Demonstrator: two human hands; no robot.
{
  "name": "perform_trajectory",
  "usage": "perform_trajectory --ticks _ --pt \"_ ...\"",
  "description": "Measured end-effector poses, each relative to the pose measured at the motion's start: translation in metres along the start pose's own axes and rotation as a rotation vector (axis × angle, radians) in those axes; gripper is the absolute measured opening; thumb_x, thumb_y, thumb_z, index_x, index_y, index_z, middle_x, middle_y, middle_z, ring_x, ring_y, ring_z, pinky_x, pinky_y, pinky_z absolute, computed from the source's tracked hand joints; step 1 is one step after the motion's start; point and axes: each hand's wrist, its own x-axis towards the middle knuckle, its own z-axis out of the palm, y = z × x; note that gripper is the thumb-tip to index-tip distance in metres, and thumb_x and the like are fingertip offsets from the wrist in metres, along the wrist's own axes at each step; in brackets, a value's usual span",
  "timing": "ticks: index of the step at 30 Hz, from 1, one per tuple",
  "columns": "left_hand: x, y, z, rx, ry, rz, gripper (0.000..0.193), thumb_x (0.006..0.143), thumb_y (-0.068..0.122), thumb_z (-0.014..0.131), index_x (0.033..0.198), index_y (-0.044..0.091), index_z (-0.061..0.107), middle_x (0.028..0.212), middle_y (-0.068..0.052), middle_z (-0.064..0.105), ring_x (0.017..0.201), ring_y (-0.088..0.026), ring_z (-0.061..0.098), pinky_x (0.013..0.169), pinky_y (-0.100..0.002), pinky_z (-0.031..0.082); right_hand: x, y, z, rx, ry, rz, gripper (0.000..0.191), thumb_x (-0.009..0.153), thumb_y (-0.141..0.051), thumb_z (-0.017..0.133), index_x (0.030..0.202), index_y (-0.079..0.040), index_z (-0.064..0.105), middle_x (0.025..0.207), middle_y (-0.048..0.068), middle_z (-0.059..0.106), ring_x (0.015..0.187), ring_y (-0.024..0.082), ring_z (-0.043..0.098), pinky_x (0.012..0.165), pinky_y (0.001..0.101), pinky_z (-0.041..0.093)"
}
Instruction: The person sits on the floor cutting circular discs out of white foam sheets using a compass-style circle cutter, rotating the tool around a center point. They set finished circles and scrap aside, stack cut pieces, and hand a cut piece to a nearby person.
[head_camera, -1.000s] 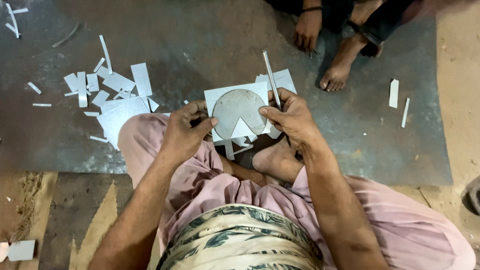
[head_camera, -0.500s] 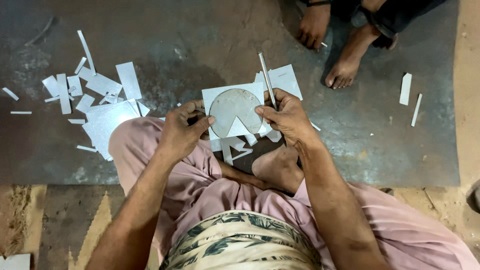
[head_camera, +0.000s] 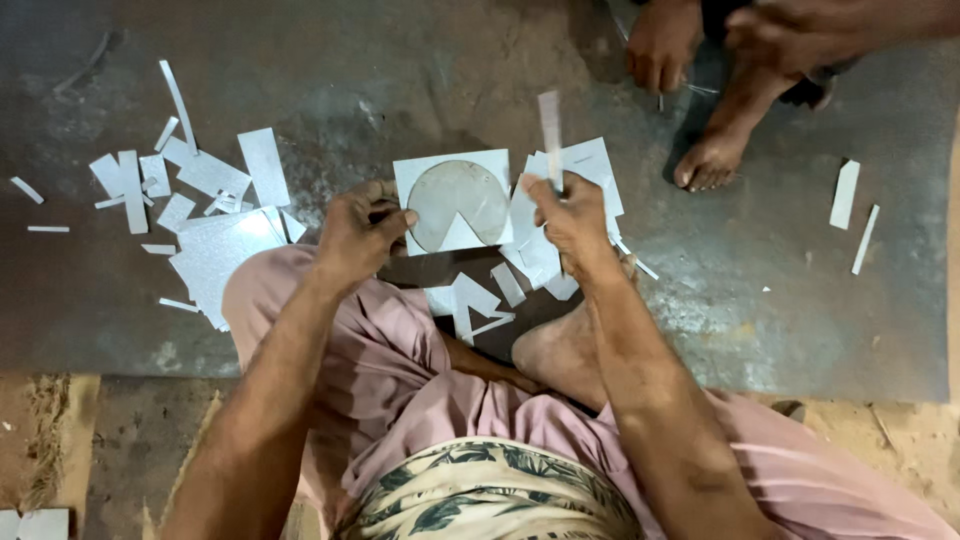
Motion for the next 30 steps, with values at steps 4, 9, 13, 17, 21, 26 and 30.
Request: perform_trajectory --ticks 4,9,13,17,21,26,30 --pt "0.026 -0.029 -0.010 0.052 0.030 -0.072 0.025 0.092 0.003 0.072 0.114 -0.006 0.069 0.087 -0.008 0.073 0.064 -0.011 0.065 0.052 -0.027 0.056 0.009 0.002 -0.007 0.201 0.009 -0.085 0.059 0.107 -0.046 0.038 0.091 0.002 0.069 0.078 0.005 0.070 0.063 0.008 0.064 0.054 0.0225 0.052" --pt "0.042 -0.064 -0.006 0.046 0.043 -0.154 0.026 0.086 -0.002 0.071 0.113 -0.002 0.070 0.090 -0.007 0.075 0.066 -0.012 0.067 0.053 -0.029 0.057 0.007 0.012 -0.001 -0.056 -0.068 -0.026 0.055 0.105 -0.045 0.039 0.107 -0.001 0.072 0.068 0.010 0.071 0.052 0.014 0.063 0.047 0.0272 0.053" --pt "0.047 -0.085 -0.005 0.297 0.107 -0.127 0.026 0.083 0.002 0.074 0.109 -0.002 0.073 0.088 -0.012 0.077 0.071 -0.017 0.074 0.061 -0.033 0.059 0.005 0.026 0.025 -0.150 -0.190 -0.157 0.049 0.104 -0.039 0.052 0.106 0.006 0.072 0.074 0.012 0.072 0.062 0.015 0.069 0.054 0.0280 0.056" --pt "0.055 -0.097 -0.007 0.549 0.122 -0.095 0.025 0.080 0.011 0.078 0.101 -0.001 0.075 0.082 -0.017 0.076 0.074 -0.028 0.074 0.071 -0.041 0.059 0.003 0.033 0.037 -0.597 -0.195 -0.200 0.045 0.102 -0.035 0.053 0.095 0.004 0.075 0.070 0.012 0.073 0.060 0.016 0.070 0.058 0.0303 0.056" --pt "0.050 -0.091 -0.002 0.821 0.244 0.089 0.038 0.080 0.018 0.078 0.108 -0.006 0.066 0.091 -0.024 0.073 0.087 -0.041 0.071 0.077 -0.049 0.059 0.008 0.035 0.038 -0.512 -0.251 -0.227 0.036 0.101 -0.030 0.051 0.098 -0.001 0.073 0.074 0.010 0.073 0.064 0.016 0.074 0.063 0.0309 0.061" --pt "0.029 -0.065 0.048 1.259 0.157 0.313 0.034 0.087 0.011 0.068 0.120 0.003 0.068 0.129 -0.018 0.061 0.118 -0.038 0.061 0.083 -0.045 0.062 0.012 0.047 0.038 -0.635 -0.200 -0.348 0.033 0.103 -0.025 0.051 0.097 0.000 0.073 0.074 0.013 0.072 0.068 0.023 0.074 0.068 0.0372 0.058" --pt "0.018 -0.049 0.082 1.283 -0.064 0.171 0.037 0.090 0.013 0.063 0.126 0.006 0.064 0.149 -0.018 0.050 0.126 -0.042 0.053 0.082 -0.043 0.062 0.016 0.063 0.038 -0.717 -0.194 -0.433 0.027 0.103 -0.019 0.056 0.100 0.002 0.071 0.079 0.018 0.069 0.071 0.031 0.068 0.069 0.0418 0.055"
